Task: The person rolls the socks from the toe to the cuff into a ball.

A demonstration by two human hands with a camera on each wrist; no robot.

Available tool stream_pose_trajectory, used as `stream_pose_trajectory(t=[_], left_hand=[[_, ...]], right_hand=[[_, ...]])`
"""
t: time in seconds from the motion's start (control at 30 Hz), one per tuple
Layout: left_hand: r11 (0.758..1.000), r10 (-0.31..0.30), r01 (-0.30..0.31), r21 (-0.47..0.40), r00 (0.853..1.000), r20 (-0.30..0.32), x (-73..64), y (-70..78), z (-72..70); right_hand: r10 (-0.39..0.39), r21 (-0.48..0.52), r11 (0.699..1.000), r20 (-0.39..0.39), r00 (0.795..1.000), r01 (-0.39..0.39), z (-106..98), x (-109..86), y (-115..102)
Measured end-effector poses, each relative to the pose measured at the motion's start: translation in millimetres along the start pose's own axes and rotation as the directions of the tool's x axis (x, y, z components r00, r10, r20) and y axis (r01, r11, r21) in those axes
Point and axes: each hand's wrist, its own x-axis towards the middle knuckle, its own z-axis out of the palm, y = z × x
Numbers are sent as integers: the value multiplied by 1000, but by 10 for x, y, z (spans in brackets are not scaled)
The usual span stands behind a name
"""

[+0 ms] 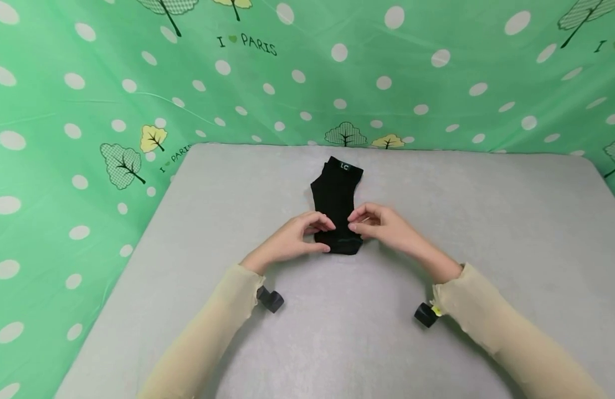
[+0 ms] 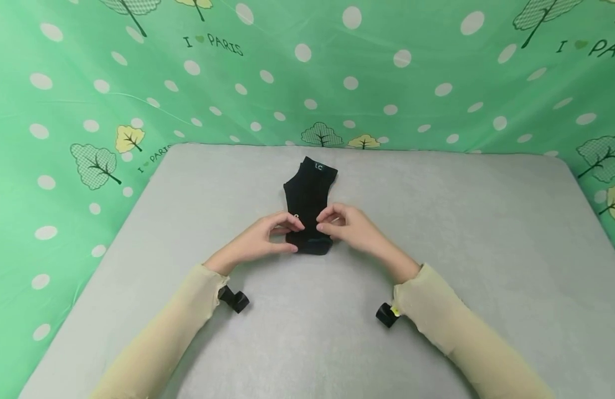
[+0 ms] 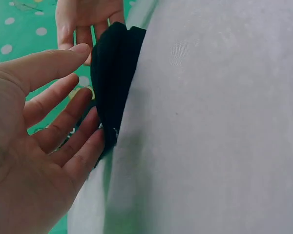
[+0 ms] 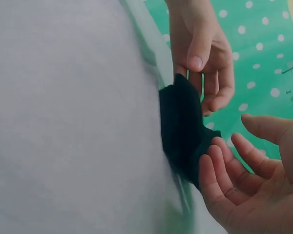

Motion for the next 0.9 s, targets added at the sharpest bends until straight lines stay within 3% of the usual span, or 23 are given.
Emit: stream_pose_trajectory(t=[0.1,0.33,0.67,0.9], left_hand=[[1000,9,-9,22,1000,14,-10,-26,11],[984,39,-46,170,998,43,-17,-35,34],[929,-1,-20,368,998,58,7,-1,106],[908,-28,20,418,999,15,36,55,160]], right_hand=[[-33,-43,999,9,999,34,35,-46,27],[-82,-132,987,46,996,87,87,-117,96],[-203,-420,883,66,977,212,183,-134,147],[-204,-468,862,34,978,195,245,-85,146]])
